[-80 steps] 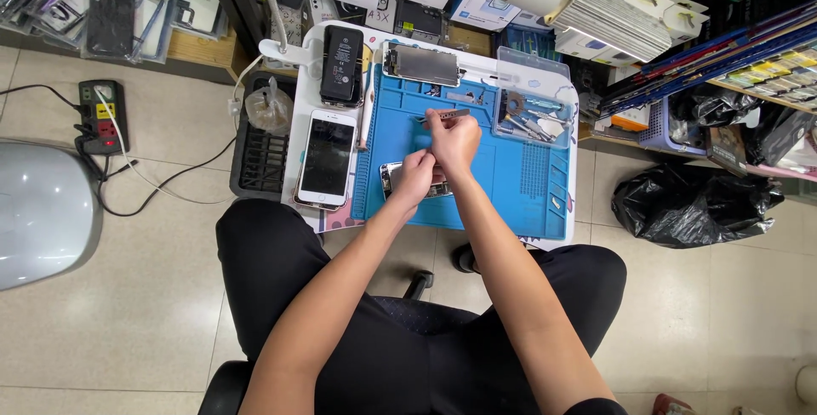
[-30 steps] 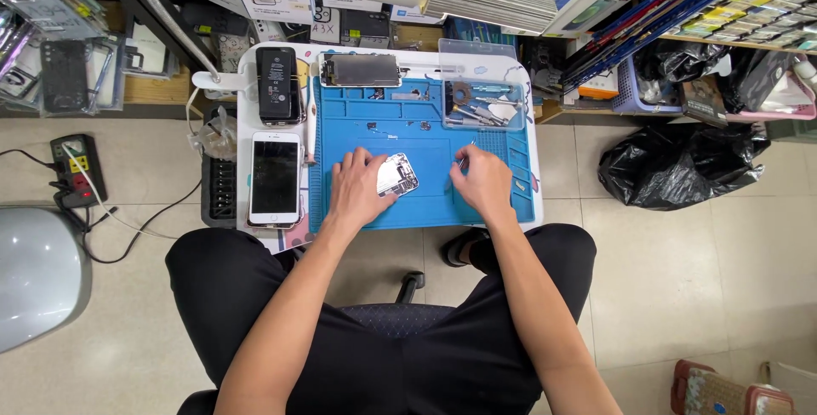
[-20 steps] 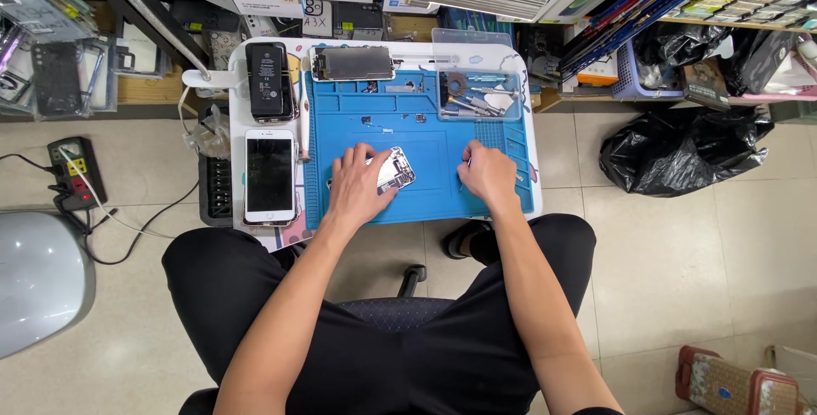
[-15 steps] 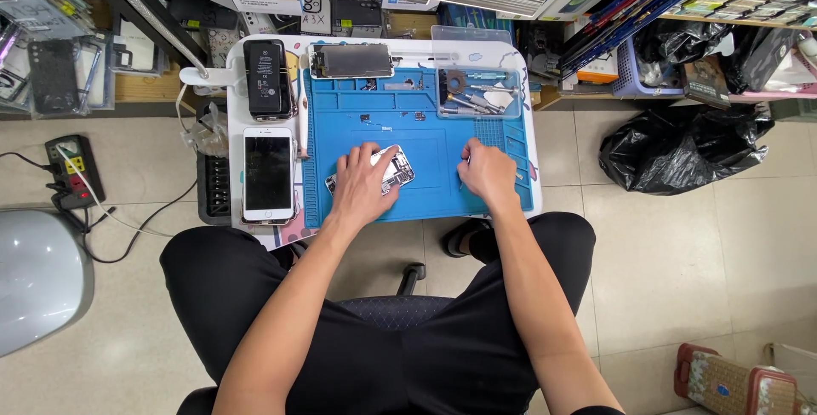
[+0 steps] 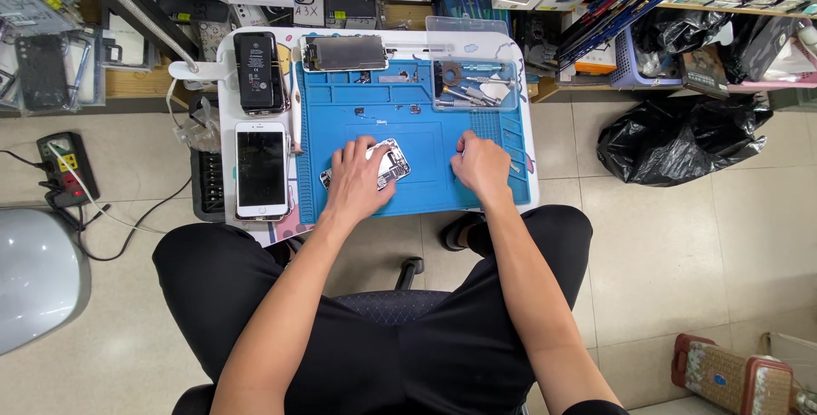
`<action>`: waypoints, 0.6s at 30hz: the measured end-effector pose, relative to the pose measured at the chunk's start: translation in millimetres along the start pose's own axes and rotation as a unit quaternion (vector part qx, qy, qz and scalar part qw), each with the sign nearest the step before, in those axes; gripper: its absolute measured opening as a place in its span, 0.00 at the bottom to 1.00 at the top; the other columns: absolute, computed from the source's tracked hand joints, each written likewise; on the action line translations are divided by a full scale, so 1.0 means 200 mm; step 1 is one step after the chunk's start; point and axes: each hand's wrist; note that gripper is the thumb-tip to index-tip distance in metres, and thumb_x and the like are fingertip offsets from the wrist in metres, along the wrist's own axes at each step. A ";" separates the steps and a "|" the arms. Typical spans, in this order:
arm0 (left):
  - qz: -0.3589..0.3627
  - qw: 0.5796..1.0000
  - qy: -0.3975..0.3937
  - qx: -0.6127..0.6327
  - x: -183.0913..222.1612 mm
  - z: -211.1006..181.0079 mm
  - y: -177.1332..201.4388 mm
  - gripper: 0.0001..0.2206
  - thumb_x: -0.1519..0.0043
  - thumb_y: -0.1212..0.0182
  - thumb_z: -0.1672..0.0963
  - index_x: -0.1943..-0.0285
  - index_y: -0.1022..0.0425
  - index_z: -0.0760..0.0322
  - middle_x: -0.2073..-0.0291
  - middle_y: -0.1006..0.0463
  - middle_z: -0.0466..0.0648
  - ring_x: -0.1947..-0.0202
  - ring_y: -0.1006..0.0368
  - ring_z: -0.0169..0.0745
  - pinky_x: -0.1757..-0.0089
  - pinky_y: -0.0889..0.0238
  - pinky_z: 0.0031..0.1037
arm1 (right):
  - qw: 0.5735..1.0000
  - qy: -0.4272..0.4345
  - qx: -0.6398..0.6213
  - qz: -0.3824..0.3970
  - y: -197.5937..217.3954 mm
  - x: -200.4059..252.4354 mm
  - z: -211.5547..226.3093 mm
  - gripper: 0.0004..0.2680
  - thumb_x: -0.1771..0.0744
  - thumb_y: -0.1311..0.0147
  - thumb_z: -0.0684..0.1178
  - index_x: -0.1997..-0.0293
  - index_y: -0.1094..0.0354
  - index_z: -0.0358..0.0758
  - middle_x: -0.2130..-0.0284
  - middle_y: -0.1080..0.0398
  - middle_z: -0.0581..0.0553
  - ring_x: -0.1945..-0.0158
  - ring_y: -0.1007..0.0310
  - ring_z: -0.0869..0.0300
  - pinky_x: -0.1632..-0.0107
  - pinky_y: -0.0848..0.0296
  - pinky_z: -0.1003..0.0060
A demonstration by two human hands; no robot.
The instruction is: The person disassembles a smartphone on a blue mat, using a screwdriver and tweezers to remove screws and internal components. They lift the screen assembly, disconnect cables, and place parts on the mat. The person continues to remove screws and small parts from the phone chassis throughout the clip.
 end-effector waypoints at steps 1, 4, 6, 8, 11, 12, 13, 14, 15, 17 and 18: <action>0.000 1.000 0.000 0.000 0.00 0.00 0.01 0.28 0.48 0.29 0.49 0.37 0.25 0.57 0.46 0.34 0.47 0.46 0.35 0.48 0.47 0.41 0.41 | 1.000 0.000 0.000 0.000 0.00 0.00 0.00 0.05 0.36 0.46 0.48 0.60 0.27 0.47 0.68 0.21 0.36 0.58 0.18 0.38 0.56 0.21 0.45; 0.015 1.000 -0.006 -0.009 -0.01 0.01 0.01 0.32 0.50 0.25 0.48 0.36 0.25 0.58 0.44 0.34 0.48 0.45 0.35 0.48 0.47 0.41 0.41 | 1.000 -0.002 -0.003 -0.003 0.00 0.00 0.00 0.05 0.37 0.45 0.48 0.61 0.27 0.47 0.69 0.21 0.37 0.58 0.18 0.38 0.56 0.21 0.45; 0.022 1.000 0.004 -0.001 -0.01 0.01 0.00 0.33 0.51 0.22 0.47 0.36 0.24 0.58 0.44 0.34 0.47 0.45 0.35 0.48 0.48 0.40 0.41 | 1.000 -0.002 -0.003 -0.009 0.00 0.01 0.01 0.04 0.37 0.45 0.48 0.62 0.27 0.47 0.69 0.21 0.37 0.59 0.17 0.39 0.57 0.21 0.46; 0.025 1.000 0.007 0.001 -0.01 0.00 0.02 0.32 0.50 0.22 0.47 0.36 0.24 0.58 0.44 0.34 0.47 0.44 0.35 0.48 0.49 0.40 0.41 | 1.000 -0.004 -0.002 -0.010 0.00 0.00 0.01 0.04 0.37 0.45 0.48 0.62 0.27 0.47 0.69 0.21 0.37 0.59 0.17 0.39 0.57 0.21 0.46; 0.025 1.000 0.010 0.005 -0.01 0.00 0.02 0.31 0.50 0.22 0.48 0.37 0.23 0.58 0.45 0.34 0.46 0.45 0.35 0.47 0.49 0.40 0.40 | 1.000 -0.003 -0.003 -0.011 0.00 0.01 0.01 0.04 0.37 0.45 0.48 0.62 0.26 0.47 0.69 0.21 0.37 0.59 0.17 0.39 0.57 0.21 0.46; 0.021 1.000 0.009 0.006 -0.02 0.00 0.02 0.30 0.50 0.22 0.48 0.39 0.22 0.58 0.45 0.34 0.46 0.45 0.35 0.47 0.49 0.40 0.40 | 1.000 -0.001 -0.006 -0.013 0.00 0.00 0.01 0.04 0.37 0.45 0.48 0.62 0.26 0.47 0.70 0.21 0.38 0.60 0.17 0.39 0.57 0.21 0.46; 0.021 1.000 0.010 0.006 -0.01 0.00 0.02 0.30 0.50 0.22 0.48 0.39 0.22 0.58 0.45 0.34 0.46 0.45 0.35 0.47 0.49 0.40 0.40 | 1.000 0.000 -0.006 -0.012 0.00 0.00 0.01 0.04 0.37 0.45 0.48 0.62 0.26 0.47 0.70 0.21 0.38 0.60 0.17 0.39 0.57 0.21 0.46; 0.021 1.000 0.012 0.010 -0.01 0.00 0.01 0.29 0.50 0.22 0.48 0.39 0.22 0.57 0.45 0.34 0.46 0.45 0.35 0.47 0.49 0.40 0.40 | 1.000 0.001 -0.007 -0.012 0.00 0.00 0.01 0.04 0.37 0.45 0.48 0.62 0.26 0.47 0.70 0.21 0.37 0.59 0.17 0.39 0.58 0.21 0.46; 0.021 1.000 0.013 0.015 -0.01 0.00 0.01 0.29 0.50 0.22 0.48 0.40 0.22 0.57 0.45 0.34 0.46 0.45 0.35 0.48 0.49 0.40 0.40 | 1.000 0.002 -0.008 -0.012 0.00 0.00 0.01 0.04 0.37 0.45 0.48 0.61 0.26 0.46 0.70 0.21 0.37 0.59 0.18 0.38 0.58 0.21 0.46; 0.021 1.000 0.014 0.017 -0.01 0.01 0.01 0.28 0.50 0.22 0.48 0.40 0.22 0.57 0.45 0.34 0.45 0.45 0.35 0.48 0.49 0.40 0.40 | 1.000 0.000 -0.005 -0.011 -0.01 0.00 0.01 0.04 0.37 0.45 0.48 0.62 0.27 0.47 0.70 0.21 0.37 0.59 0.18 0.38 0.58 0.21 0.46; 0.020 0.999 0.014 0.020 -0.01 0.01 0.01 0.28 0.50 0.22 0.48 0.41 0.22 0.56 0.45 0.34 0.45 0.45 0.35 0.48 0.49 0.40 0.40 | 1.000 -0.002 -0.002 -0.011 -0.02 -0.01 0.01 0.04 0.37 0.45 0.48 0.62 0.27 0.47 0.70 0.21 0.37 0.59 0.18 0.38 0.58 0.21 0.45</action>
Point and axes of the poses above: each hand's wrist, its own x-axis away from the middle knuckle, its own y-axis out of the back of the hand, z = x × y
